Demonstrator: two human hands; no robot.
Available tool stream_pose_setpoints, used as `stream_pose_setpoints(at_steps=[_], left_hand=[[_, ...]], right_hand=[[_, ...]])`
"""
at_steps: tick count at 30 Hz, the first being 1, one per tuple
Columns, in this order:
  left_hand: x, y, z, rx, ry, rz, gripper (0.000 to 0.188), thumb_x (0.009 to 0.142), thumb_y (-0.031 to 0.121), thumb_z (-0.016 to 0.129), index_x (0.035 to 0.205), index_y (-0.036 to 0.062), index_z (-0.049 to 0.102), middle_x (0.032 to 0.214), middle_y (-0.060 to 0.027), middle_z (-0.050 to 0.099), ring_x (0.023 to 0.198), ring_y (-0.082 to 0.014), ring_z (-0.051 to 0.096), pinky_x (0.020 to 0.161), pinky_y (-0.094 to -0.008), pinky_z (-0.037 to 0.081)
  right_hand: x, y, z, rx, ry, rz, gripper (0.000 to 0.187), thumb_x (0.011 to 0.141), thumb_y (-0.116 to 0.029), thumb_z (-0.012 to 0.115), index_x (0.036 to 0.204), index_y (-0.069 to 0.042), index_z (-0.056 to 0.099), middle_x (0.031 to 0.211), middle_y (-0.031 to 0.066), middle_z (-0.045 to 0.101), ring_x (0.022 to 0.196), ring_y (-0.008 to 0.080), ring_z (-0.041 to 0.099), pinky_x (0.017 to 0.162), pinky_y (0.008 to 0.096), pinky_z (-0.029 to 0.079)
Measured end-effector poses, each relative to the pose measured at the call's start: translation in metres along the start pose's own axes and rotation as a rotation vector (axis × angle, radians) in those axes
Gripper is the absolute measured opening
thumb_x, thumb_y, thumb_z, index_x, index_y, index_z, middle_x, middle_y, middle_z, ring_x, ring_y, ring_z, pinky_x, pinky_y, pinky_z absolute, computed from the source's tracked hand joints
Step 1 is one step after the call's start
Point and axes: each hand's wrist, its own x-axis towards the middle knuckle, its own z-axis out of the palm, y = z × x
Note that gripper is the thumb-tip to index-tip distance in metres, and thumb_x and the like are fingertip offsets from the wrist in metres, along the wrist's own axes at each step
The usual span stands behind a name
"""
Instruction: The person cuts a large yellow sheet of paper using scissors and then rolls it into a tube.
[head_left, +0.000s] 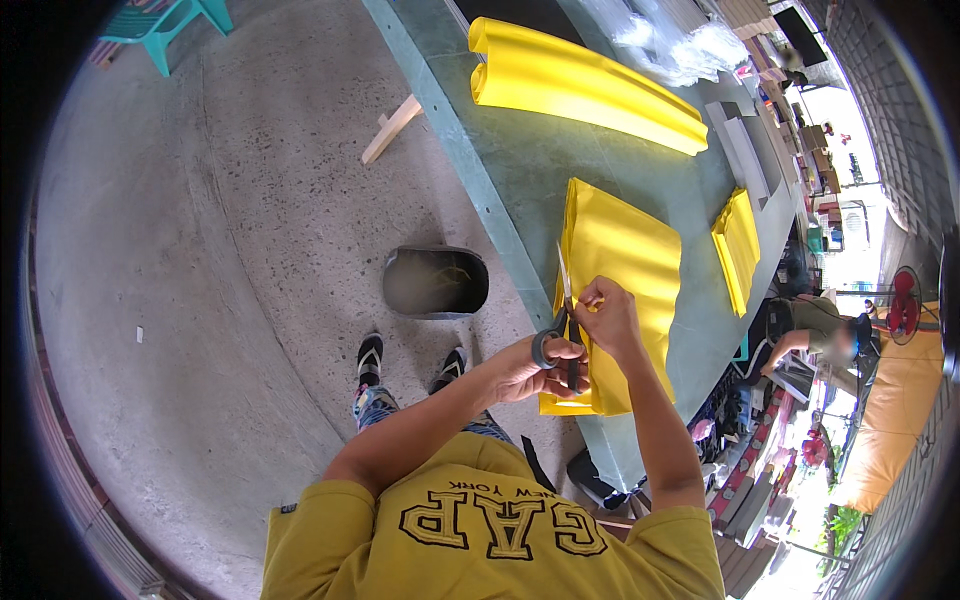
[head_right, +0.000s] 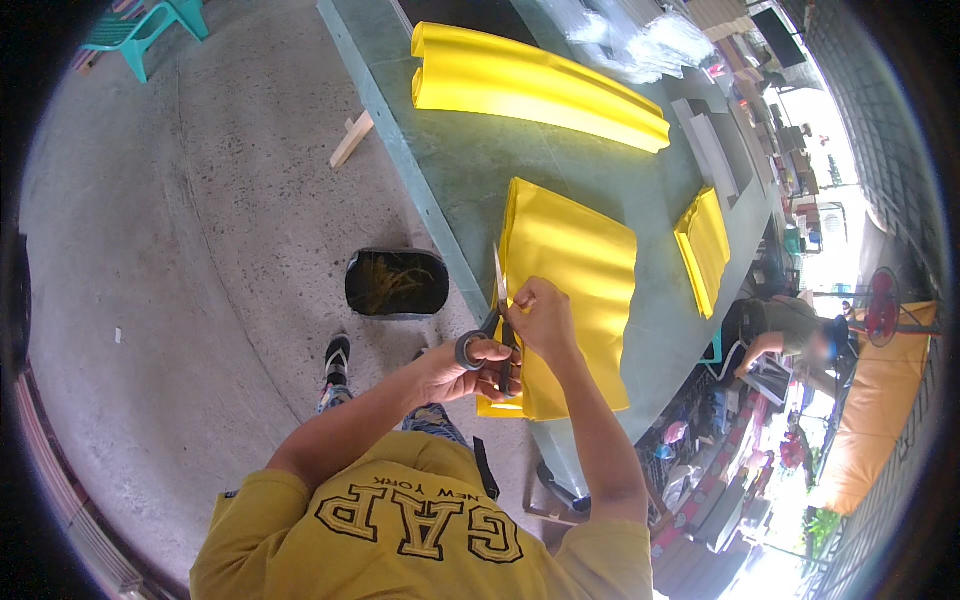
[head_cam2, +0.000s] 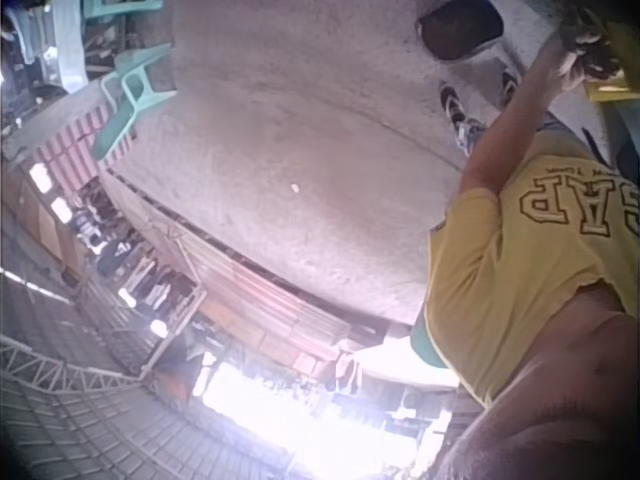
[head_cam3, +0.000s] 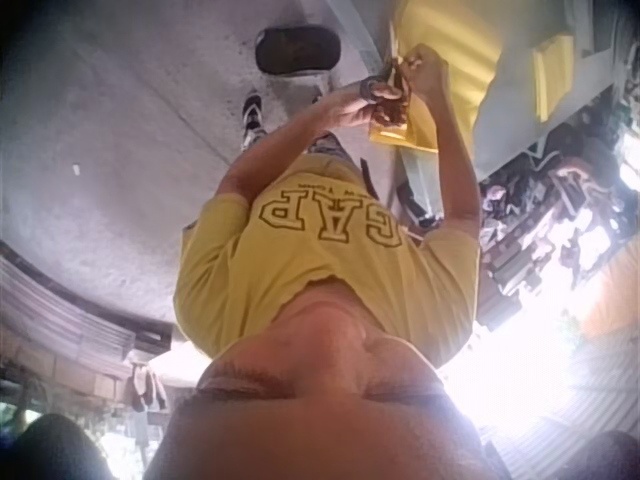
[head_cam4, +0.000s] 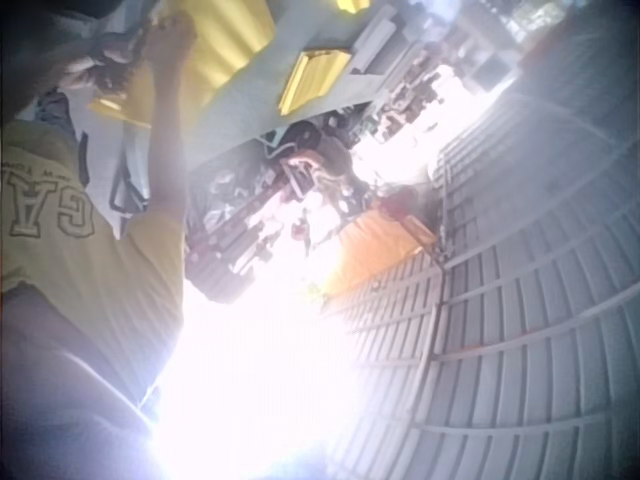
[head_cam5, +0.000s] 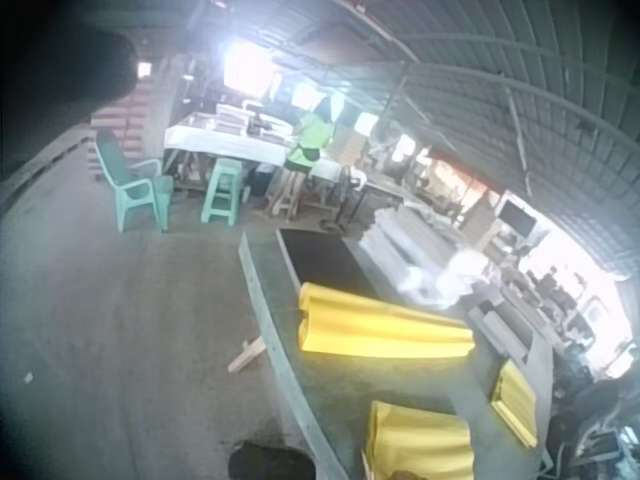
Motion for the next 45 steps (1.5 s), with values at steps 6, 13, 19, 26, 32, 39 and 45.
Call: stream_pose_setpoints(at_steps=[6, 13, 19, 26, 32, 39, 45], left_hand=[[0.001, 0.002, -0.004, -0.034, -0.099, 0.048, 0.031, 0.082, 0.029, 0.062, 0.098, 0.0029, 0.055, 0.086, -0.0099, 0.064, 0.076, -0.0164, 0.063, 0.067, -0.0279, 0.053], [0.012, -0.02, -0.058, -0.054, -0.064, 0.131, 0.028, 0.081, 0.019, 0.064, 0.1, 0.0009, 0.054, 0.085, -0.0068, 0.063, 0.071, -0.0131, 0.062, 0.064, -0.0259, 0.052], [-0.004, -0.042, -0.074, -0.039, -0.059, 0.112, 0.03, 0.079, 0.016, 0.064, 0.104, 0.0037, 0.052, 0.089, -0.0058, 0.061, 0.076, -0.0132, 0.061, 0.067, -0.0244, 0.051], [-0.026, -0.047, -0.06, 0.015, 0.031, 0.158, 0.037, 0.076, 0.018, 0.066, 0.106, 0.0054, 0.049, 0.088, -0.0037, 0.057, 0.081, -0.0135, 0.058, 0.072, -0.027, 0.047], [-0.016, -0.057, -0.068, 0.008, 0.011, 0.227, 0.036, 0.074, 0.023, 0.071, 0.098, 0.0031, 0.054, 0.083, -0.0013, 0.054, 0.072, -0.0099, 0.051, 0.066, -0.0223, 0.041], [-0.016, -0.061, -0.066, -0.009, 0.061, 0.263, 0.045, 0.073, 0.033, 0.074, 0.101, 0.0044, 0.054, 0.082, 0.0006, 0.055, 0.069, -0.0096, 0.051, 0.06, -0.0233, 0.041], [-0.026, -0.049, -0.05, -0.034, 0.09, 0.202, 0.04, 0.073, 0.029, 0.074, 0.098, 0.0037, 0.056, 0.085, 0.0004, 0.058, 0.071, -0.0085, 0.053, 0.062, -0.0216, 0.042]], right_hand=[[0.002, 0.006, 0.003, 0.016, 0.008, -0.013, 0.015, 0.067, -0.011, 0.066, 0.07, 0.0, 0.057, 0.069, 0.0133, 0.06, 0.066, 0.0251, 0.061, 0.062, 0.0326, 0.049], [0.022, 0.002, 0.005, -0.039, 0.044, -0.149, 0.025, 0.077, -0.024, 0.067, 0.082, -0.001, 0.06, 0.081, 0.0143, 0.061, 0.072, 0.0266, 0.061, 0.063, 0.0345, 0.048], [0.058, 0.035, 0.043, -0.227, 0.39, -0.361, 0.036, 0.085, -0.026, 0.056, 0.115, -0.006, 0.052, 0.124, 0.0172, 0.046, 0.119, 0.0373, 0.038, 0.097, 0.0439, 0.032], [0.058, 0.006, 0.066, -0.385, 0.206, -0.37, 0.047, 0.091, -0.033, 0.039, 0.133, -0.013, 0.036, 0.142, 0.0121, 0.026, 0.132, 0.0379, 0.018, 0.104, 0.055, 0.013], [0.065, 0.011, 0.074, -0.377, 0.126, -0.321, 0.048, 0.092, -0.034, 0.032, 0.138, -0.019, 0.028, 0.144, 0.0083, 0.024, 0.133, 0.0338, 0.017, 0.106, 0.0524, 0.011], [0.066, 0.011, 0.074, -0.392, 0.105, -0.283, 0.05, 0.093, -0.041, 0.026, 0.139, -0.021, 0.026, 0.146, 0.0065, 0.021, 0.135, 0.0297, 0.014, 0.107, 0.0472, 0.008], [0.066, 0.012, 0.073, -0.406, 0.104, -0.281, 0.05, 0.093, -0.04, 0.027, 0.139, -0.021, 0.025, 0.146, 0.0066, 0.02, 0.135, 0.0295, 0.014, 0.107, 0.047, 0.008]])
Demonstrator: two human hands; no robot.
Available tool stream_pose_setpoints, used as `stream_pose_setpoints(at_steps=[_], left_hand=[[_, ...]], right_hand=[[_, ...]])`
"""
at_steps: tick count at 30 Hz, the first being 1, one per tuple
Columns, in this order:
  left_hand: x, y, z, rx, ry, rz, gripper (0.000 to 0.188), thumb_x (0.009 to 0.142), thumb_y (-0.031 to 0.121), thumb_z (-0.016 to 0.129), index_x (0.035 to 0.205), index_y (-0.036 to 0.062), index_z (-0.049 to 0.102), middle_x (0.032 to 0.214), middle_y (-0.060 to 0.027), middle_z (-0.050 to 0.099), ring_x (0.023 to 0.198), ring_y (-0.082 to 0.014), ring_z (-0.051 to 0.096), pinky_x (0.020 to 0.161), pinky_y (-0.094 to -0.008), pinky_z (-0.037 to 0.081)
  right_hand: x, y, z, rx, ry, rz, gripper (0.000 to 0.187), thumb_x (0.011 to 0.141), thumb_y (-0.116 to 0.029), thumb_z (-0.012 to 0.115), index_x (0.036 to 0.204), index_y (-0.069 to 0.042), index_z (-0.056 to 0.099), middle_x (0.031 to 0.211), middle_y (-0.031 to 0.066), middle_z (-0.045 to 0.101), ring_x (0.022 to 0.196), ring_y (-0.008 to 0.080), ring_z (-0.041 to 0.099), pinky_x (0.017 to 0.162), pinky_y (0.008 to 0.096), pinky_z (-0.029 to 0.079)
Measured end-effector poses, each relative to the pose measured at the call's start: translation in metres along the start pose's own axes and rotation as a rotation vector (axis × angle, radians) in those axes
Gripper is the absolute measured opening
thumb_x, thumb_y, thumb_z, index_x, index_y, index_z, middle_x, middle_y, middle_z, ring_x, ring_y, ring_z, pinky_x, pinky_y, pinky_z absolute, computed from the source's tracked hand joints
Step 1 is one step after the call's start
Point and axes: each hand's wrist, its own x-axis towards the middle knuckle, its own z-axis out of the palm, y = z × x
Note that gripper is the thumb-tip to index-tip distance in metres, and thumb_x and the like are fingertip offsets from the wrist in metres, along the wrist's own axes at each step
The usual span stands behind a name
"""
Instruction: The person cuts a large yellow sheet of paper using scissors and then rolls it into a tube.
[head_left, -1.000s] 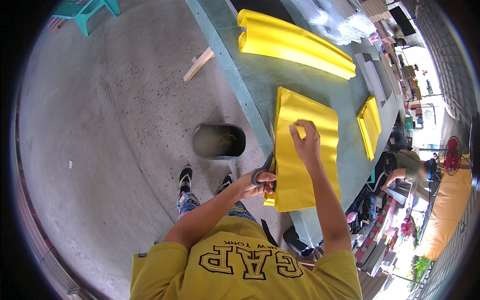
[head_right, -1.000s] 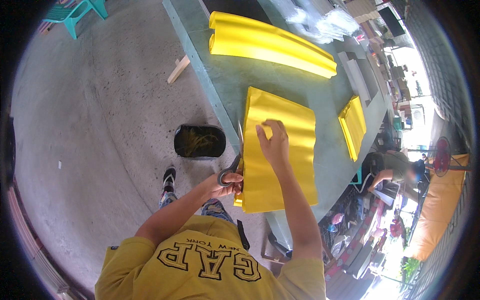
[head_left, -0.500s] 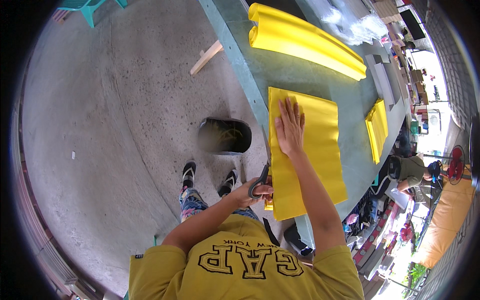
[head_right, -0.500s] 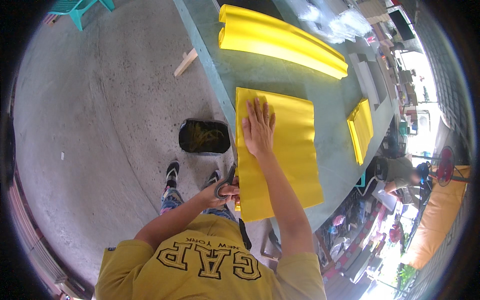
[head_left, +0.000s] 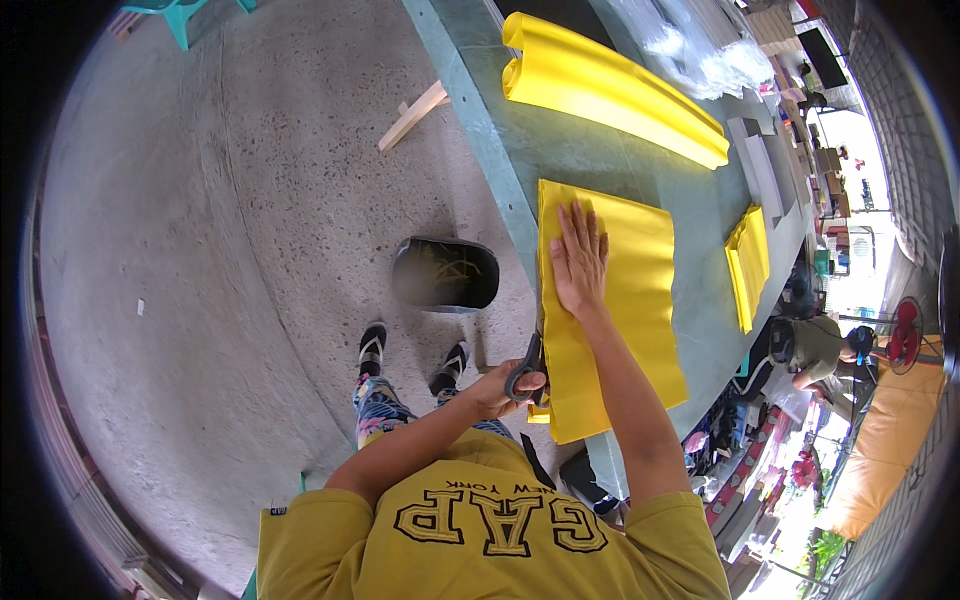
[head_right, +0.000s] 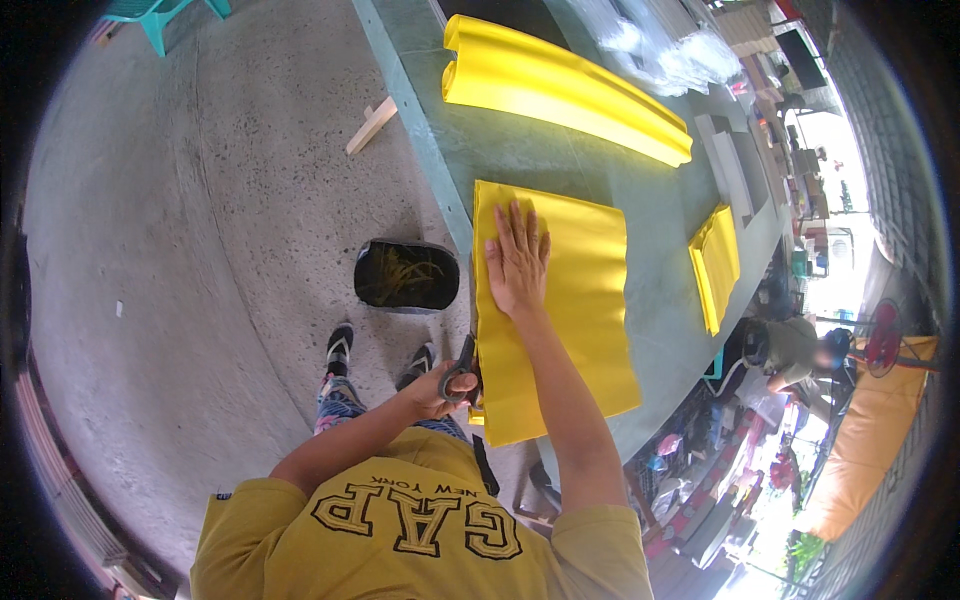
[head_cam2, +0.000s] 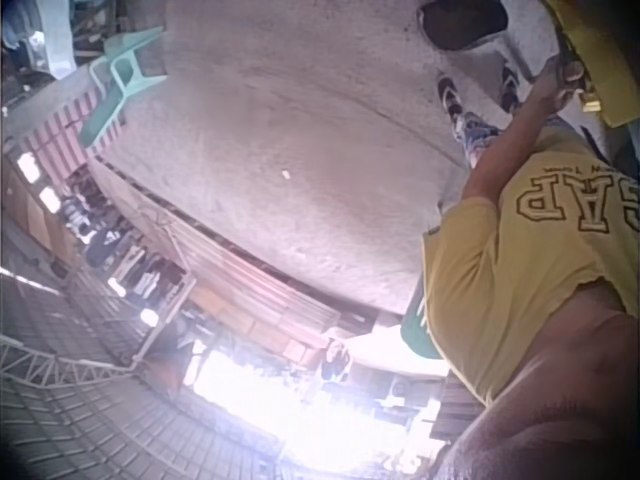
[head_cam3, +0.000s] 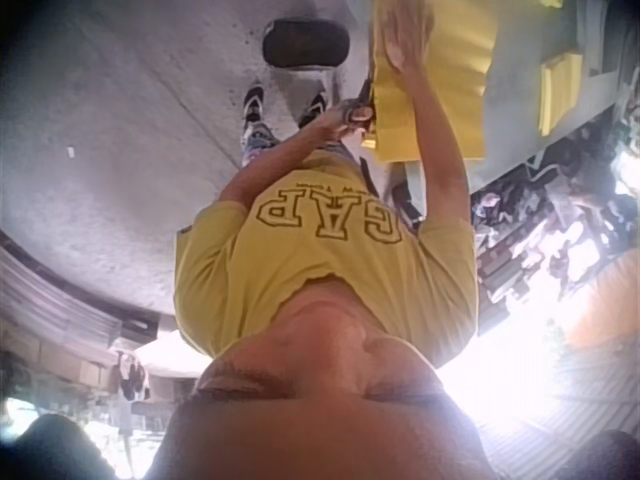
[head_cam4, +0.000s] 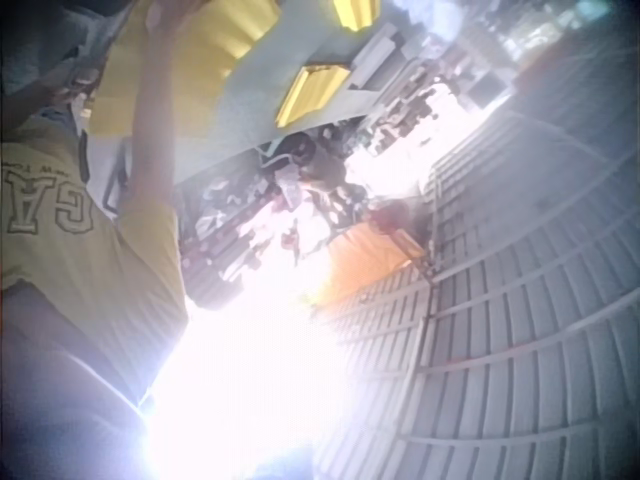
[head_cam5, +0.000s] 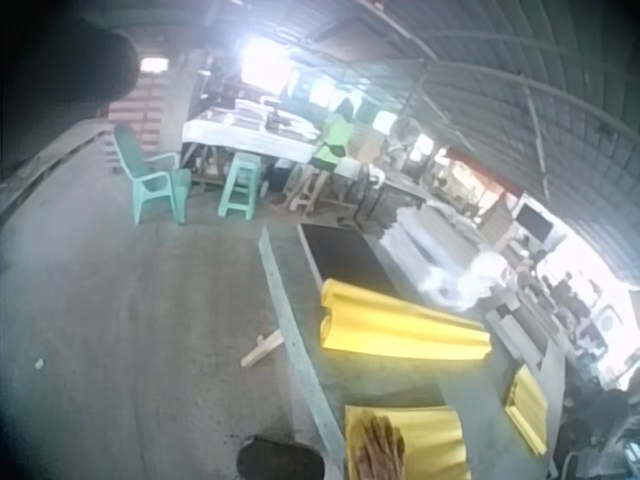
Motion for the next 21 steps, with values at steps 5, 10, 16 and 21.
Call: stream_pose_setpoints(at_steps=[5, 10, 16, 21], left_hand=[[0.016, 0.009, -0.007, 0.011, -0.022, 0.055, 0.037, 0.076, 0.027, 0.072, 0.099, 0.0031, 0.056, 0.086, 0.0, 0.059, 0.074, -0.0089, 0.055, 0.066, -0.0217, 0.044], [0.022, 0.003, -0.016, -0.011, -0.005, 0.075, 0.042, 0.075, 0.028, 0.072, 0.103, 0.002, 0.056, 0.093, -0.0025, 0.06, 0.083, -0.0125, 0.057, 0.072, -0.0275, 0.046], [0.03, 0.001, -0.024, 0.038, 0.028, 0.103, 0.038, 0.074, 0.025, 0.073, 0.097, 0.0001, 0.056, 0.083, -0.0003, 0.059, 0.071, -0.0071, 0.055, 0.063, -0.0194, 0.043], [0.028, 0.023, -0.012, 0.024, 0.038, 0.103, 0.034, 0.075, 0.021, 0.073, 0.096, -0.0008, 0.057, 0.079, -0.0006, 0.058, 0.066, -0.007, 0.052, 0.061, -0.0189, 0.042]], right_hand=[[0.001, -0.003, -0.002, -0.006, -0.002, -0.006, 0.05, 0.093, -0.039, 0.027, 0.139, -0.02, 0.025, 0.146, 0.007, 0.02, 0.135, 0.0297, 0.014, 0.107, 0.047, 0.008], [0.0, -0.003, -0.001, -0.012, -0.004, 0.003, 0.05, 0.093, -0.038, 0.027, 0.14, -0.02, 0.025, 0.146, 0.0072, 0.02, 0.135, 0.0299, 0.014, 0.107, 0.0472, 0.008], [0.0, -0.002, 0.0, -0.02, -0.01, 0.015, 0.05, 0.093, -0.037, 0.028, 0.14, -0.02, 0.024, 0.146, 0.0065, 0.019, 0.135, 0.0298, 0.014, 0.107, 0.0474, 0.008], [-0.001, 0.0, 0.002, -0.024, -0.003, 0.035, 0.05, 0.093, -0.037, 0.028, 0.14, -0.021, 0.024, 0.146, 0.0062, 0.018, 0.135, 0.0301, 0.013, 0.108, 0.0475, 0.007]])
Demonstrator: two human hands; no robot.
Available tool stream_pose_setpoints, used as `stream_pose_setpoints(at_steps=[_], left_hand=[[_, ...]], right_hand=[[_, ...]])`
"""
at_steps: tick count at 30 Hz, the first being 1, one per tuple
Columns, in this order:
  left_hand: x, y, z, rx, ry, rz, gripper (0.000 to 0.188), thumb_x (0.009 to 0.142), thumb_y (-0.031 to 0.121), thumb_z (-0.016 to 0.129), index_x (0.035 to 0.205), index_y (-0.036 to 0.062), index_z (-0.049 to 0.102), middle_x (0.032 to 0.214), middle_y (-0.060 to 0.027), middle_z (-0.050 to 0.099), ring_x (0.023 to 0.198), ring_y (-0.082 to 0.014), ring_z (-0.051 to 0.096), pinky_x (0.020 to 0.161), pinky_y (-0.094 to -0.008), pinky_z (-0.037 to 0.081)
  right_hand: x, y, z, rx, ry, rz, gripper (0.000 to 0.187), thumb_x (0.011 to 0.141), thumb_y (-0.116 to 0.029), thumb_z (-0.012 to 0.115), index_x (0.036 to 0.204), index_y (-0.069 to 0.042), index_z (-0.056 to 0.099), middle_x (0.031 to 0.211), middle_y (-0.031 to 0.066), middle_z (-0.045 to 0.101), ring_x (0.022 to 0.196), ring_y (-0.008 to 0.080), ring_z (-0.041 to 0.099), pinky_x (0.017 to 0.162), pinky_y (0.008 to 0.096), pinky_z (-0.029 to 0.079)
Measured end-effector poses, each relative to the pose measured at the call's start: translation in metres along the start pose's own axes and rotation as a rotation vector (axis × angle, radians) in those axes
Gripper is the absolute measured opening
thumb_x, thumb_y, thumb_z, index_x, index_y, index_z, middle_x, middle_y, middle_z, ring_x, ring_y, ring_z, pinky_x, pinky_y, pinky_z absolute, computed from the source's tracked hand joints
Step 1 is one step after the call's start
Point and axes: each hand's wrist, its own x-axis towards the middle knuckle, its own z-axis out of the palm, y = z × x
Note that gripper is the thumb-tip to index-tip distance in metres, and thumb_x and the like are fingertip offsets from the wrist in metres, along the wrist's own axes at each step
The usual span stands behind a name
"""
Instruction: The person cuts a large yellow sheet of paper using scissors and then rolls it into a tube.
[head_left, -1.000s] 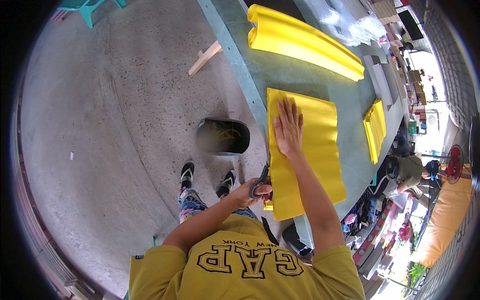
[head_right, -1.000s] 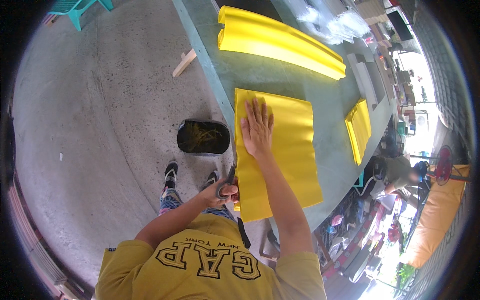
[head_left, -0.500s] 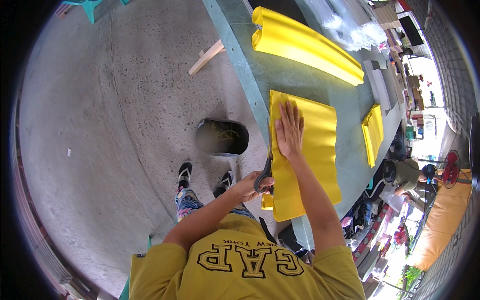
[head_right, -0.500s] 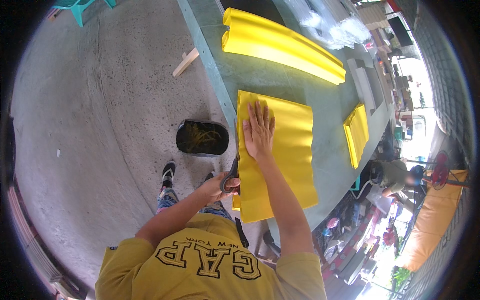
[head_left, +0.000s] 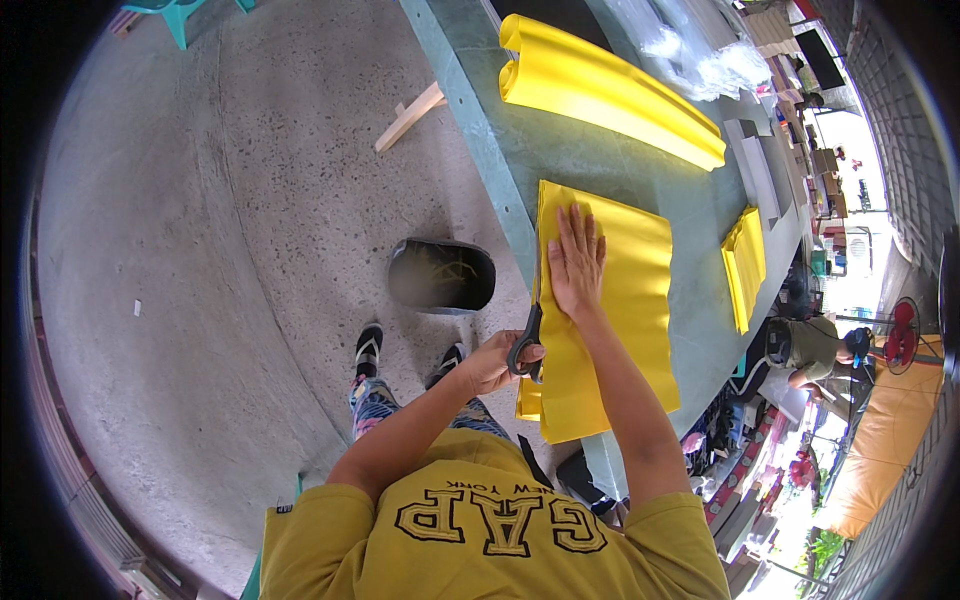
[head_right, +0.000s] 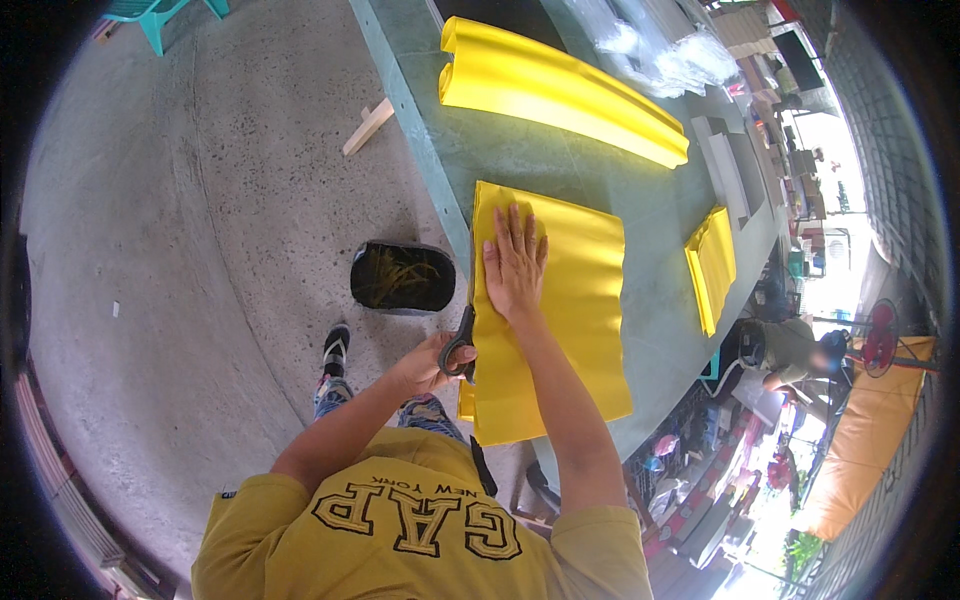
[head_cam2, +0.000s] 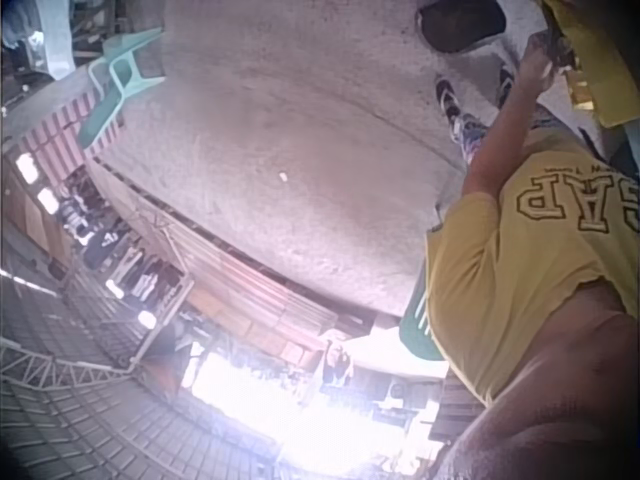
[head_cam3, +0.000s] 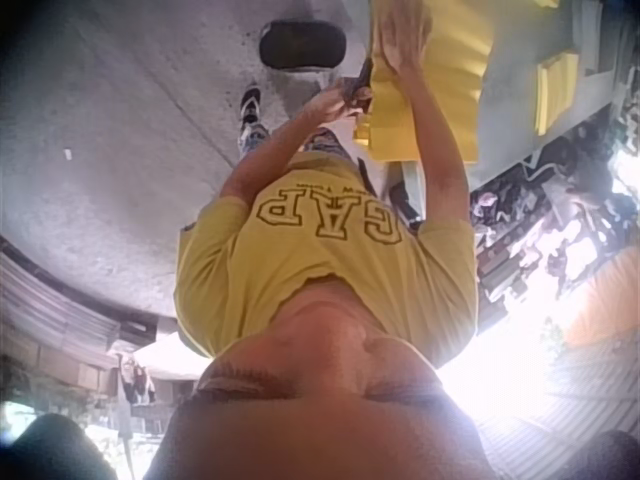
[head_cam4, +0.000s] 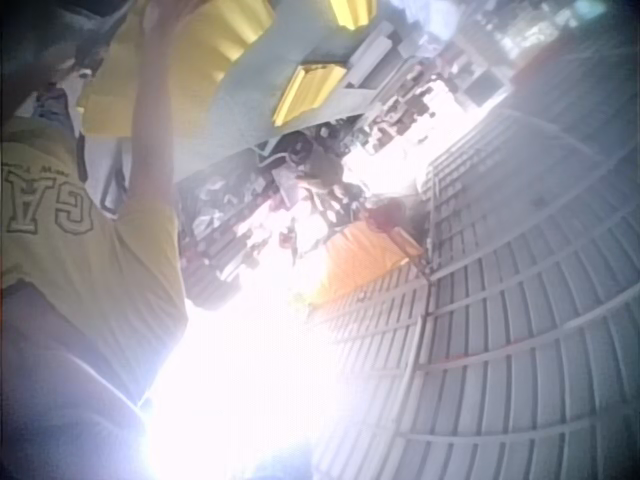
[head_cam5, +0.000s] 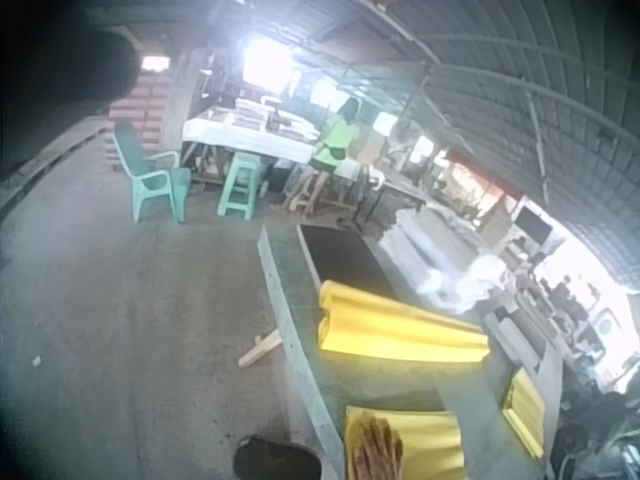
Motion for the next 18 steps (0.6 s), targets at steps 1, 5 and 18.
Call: stream_pose_setpoints(at_steps=[1, 5, 18], left_hand=[[-0.001, 0.002, 0.005, 0.001, 0.004, 0.004, 0.033, 0.075, 0.02, 0.073, 0.095, -0.0007, 0.057, 0.078, -0.0006, 0.058, 0.065, -0.0069, 0.052, 0.06, -0.0189, 0.042], [0.0, 0.003, 0.0, 0.071, 0.013, 0.229, 0.027, 0.078, 0.016, 0.067, 0.096, -0.0007, 0.056, 0.082, -0.003, 0.059, 0.069, -0.0077, 0.054, 0.06, -0.0198, 0.044], [-0.063, 0.064, -0.005, 0.277, 0.052, 0.109, 0.038, 0.079, 0.022, 0.062, 0.108, 0.0011, 0.05, 0.094, -0.0087, 0.06, 0.079, -0.0157, 0.058, 0.061, -0.0246, 0.044]], right_hand=[[-0.001, 0.002, 0.001, 0.001, 0.002, 0.003, 0.05, 0.093, -0.037, 0.028, 0.14, -0.021, 0.024, 0.146, 0.0063, 0.018, 0.135, 0.0301, 0.013, 0.108, 0.0475, 0.007], [0.002, 0.0, 0.001, 0.007, -0.013, -0.001, 0.05, 0.093, -0.037, 0.028, 0.14, -0.02, 0.023, 0.146, 0.0065, 0.018, 0.135, 0.0299, 0.013, 0.108, 0.0476, 0.007], [-0.004, -0.013, -0.033, -0.018, -0.131, 0.02, 0.08, 0.079, -0.055, 0.051, 0.138, -0.007, 0.024, 0.144, 0.0167, 0.019, 0.132, 0.036, 0.017, 0.105, 0.0502, 0.016]])
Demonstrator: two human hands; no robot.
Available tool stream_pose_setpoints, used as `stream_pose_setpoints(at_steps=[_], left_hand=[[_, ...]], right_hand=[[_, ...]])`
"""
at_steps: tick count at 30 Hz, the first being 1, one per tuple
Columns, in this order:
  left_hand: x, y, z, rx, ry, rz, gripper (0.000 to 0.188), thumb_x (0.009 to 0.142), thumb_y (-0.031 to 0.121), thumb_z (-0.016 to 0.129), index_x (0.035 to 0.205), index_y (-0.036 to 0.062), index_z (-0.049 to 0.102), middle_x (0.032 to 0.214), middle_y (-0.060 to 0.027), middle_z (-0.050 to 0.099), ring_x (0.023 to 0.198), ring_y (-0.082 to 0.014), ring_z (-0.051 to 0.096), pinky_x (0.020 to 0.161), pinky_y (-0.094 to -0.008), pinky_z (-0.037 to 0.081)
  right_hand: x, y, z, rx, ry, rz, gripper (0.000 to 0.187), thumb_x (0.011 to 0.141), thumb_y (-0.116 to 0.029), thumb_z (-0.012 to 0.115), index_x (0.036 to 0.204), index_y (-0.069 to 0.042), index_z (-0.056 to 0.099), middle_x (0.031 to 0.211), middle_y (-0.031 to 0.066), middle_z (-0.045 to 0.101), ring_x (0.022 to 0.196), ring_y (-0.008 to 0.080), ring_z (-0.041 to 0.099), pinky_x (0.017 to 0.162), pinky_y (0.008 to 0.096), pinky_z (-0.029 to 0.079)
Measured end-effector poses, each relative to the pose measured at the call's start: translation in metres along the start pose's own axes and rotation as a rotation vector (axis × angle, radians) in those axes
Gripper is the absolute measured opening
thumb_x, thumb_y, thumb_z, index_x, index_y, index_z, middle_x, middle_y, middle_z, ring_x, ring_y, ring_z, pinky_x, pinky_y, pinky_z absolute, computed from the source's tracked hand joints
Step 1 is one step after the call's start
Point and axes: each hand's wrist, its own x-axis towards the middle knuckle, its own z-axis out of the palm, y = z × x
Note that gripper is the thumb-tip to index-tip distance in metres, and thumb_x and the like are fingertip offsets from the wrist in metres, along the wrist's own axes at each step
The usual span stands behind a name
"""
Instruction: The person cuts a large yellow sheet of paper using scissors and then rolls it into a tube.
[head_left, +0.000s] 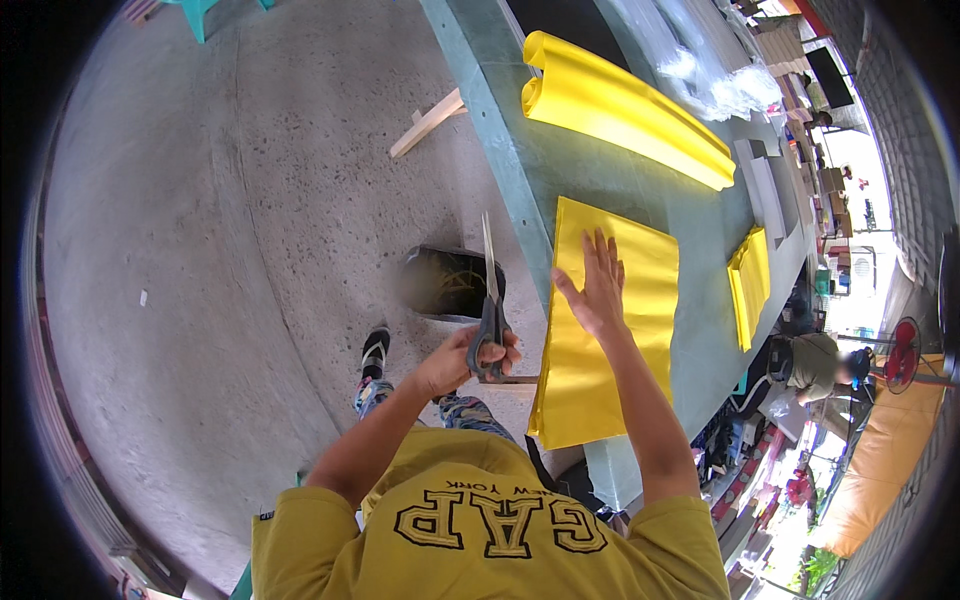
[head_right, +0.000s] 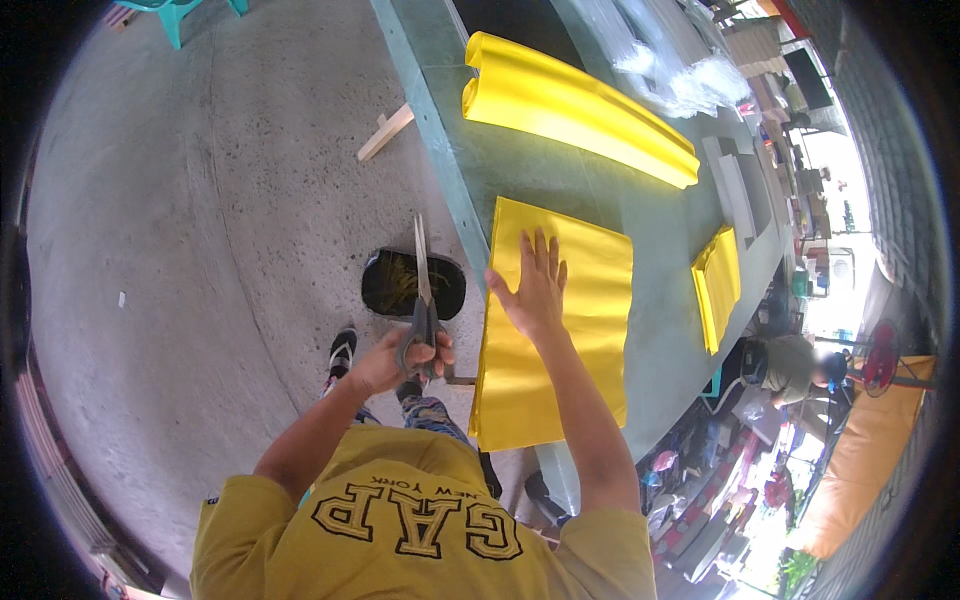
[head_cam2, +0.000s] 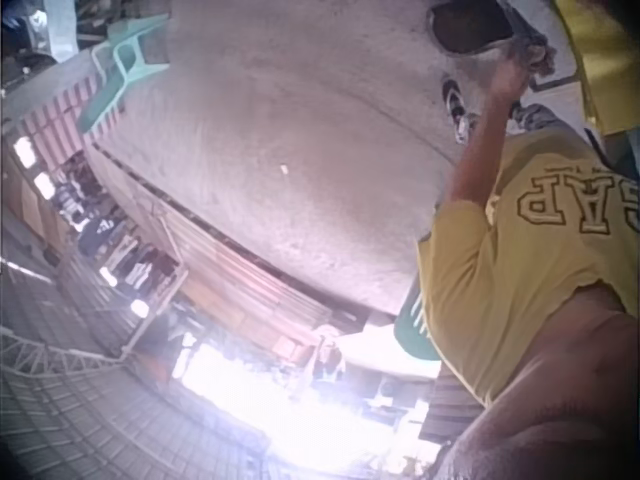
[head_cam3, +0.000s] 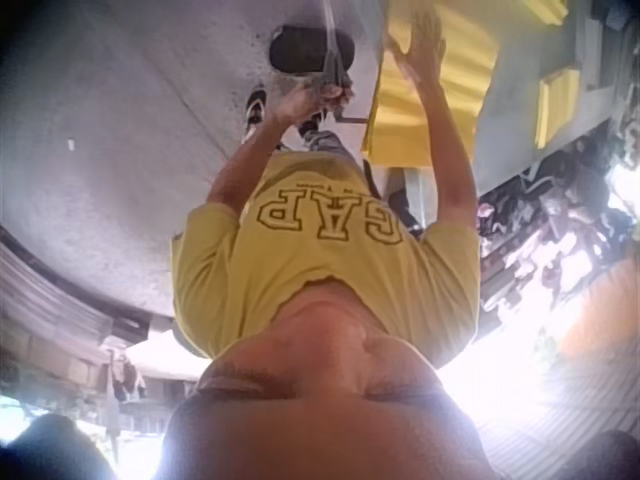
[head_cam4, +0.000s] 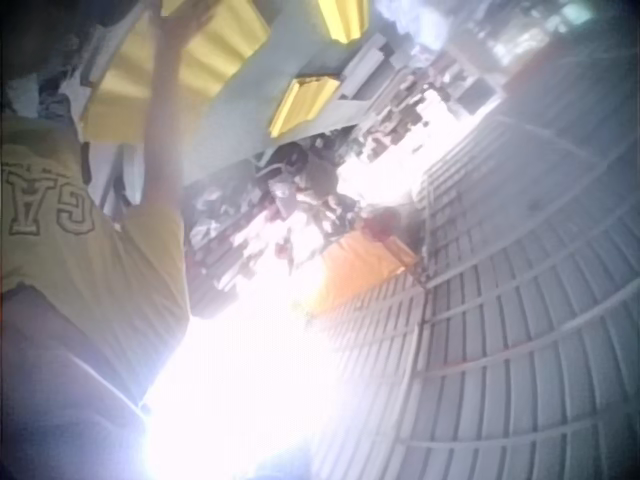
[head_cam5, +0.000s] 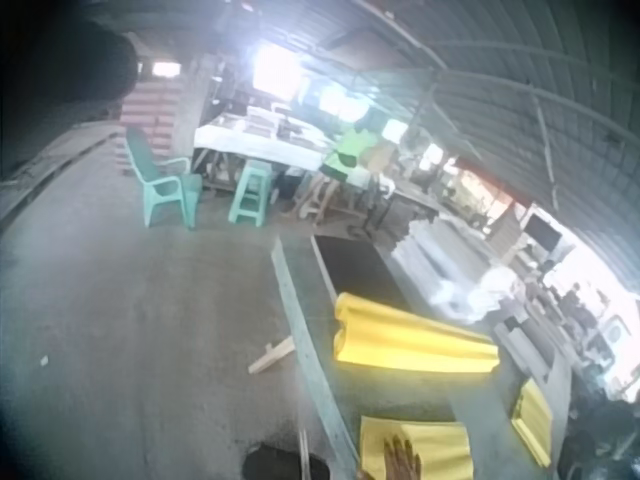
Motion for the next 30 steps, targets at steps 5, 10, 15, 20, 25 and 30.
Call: stream_pose_setpoints(at_steps=[5, 10, 15, 20, 25, 30], left_hand=[[-0.009, -0.032, -0.008, -0.145, -0.072, -0.127, 0.048, 0.072, 0.025, 0.06, 0.112, 0.0013, 0.047, 0.098, -0.0093, 0.059, 0.086, -0.0175, 0.058, 0.068, -0.0266, 0.044], [-0.013, -0.035, -0.003, -0.158, -0.114, -0.197, 0.051, 0.07, 0.026, 0.064, 0.113, 0.0039, 0.046, 0.098, -0.0085, 0.059, 0.09, -0.0187, 0.057, 0.071, -0.0282, 0.044], [-0.019, -0.027, 0.001, -0.078, -0.155, -0.152, 0.053, 0.07, 0.028, 0.067, 0.112, 0.0045, 0.047, 0.097, -0.0088, 0.059, 0.089, -0.0177, 0.057, 0.069, -0.027, 0.044], [-0.026, -0.026, 0.004, -0.023, -0.238, -0.156, 0.048, 0.072, 0.02, 0.061, 0.114, 0.0007, 0.048, 0.094, -0.0102, 0.059, 0.084, -0.0172, 0.057, 0.068, -0.025, 0.044], [-0.032, -0.031, 0.025, -0.17, -0.303, -0.304, 0.05, 0.066, 0.026, 0.072, 0.106, 0.0044, 0.051, 0.091, -0.0096, 0.058, 0.081, -0.0175, 0.058, 0.064, -0.0249, 0.045], [-0.014, -0.039, 0.029, -0.205, -0.37, -0.322, 0.037, 0.069, 0.022, 0.06, 0.1, 0.0031, 0.052, 0.088, -0.0094, 0.058, 0.08, -0.0191, 0.058, 0.063, -0.0272, 0.047]], right_hand=[[-0.035, -0.026, -0.023, -0.15, -0.163, 0.04, 0.093, 0.068, -0.052, 0.064, 0.137, -0.004, 0.024, 0.138, 0.0229, 0.025, 0.122, 0.0417, 0.031, 0.094, 0.0514, 0.036], [-0.033, -0.028, -0.033, 0.033, -0.239, 0.071, 0.088, 0.067, -0.037, 0.07, 0.136, -0.005, 0.025, 0.138, 0.0231, 0.026, 0.123, 0.0412, 0.031, 0.1, 0.0445, 0.032], [-0.03, -0.011, -0.036, 0.175, -0.214, 0.023, 0.084, 0.066, -0.029, 0.072, 0.134, -0.005, 0.029, 0.135, 0.0211, 0.033, 0.123, 0.0395, 0.033, 0.101, 0.0422, 0.031], [-0.025, 0.014, -0.029, 0.338, -0.109, 0.021, 0.074, 0.065, -0.024, 0.068, 0.13, -0.006, 0.036, 0.126, 0.0204, 0.045, 0.115, 0.0328, 0.045, 0.096, 0.0388, 0.038], [-0.018, 0.025, -0.033, 0.549, -0.028, 0.195, 0.027, 0.067, -0.015, 0.064, 0.086, 0.003, 0.059, 0.111, 0.0191, 0.057, 0.092, 0.028, 0.061, 0.079, 0.0321, 0.05], [-0.017, -0.002, -0.043, 0.614, 0.152, 0.094, 0.01, 0.071, -0.002, 0.059, 0.066, 0.006, 0.057, 0.098, 0.0138, 0.065, 0.082, 0.0183, 0.065, 0.067, 0.0261, 0.052]])
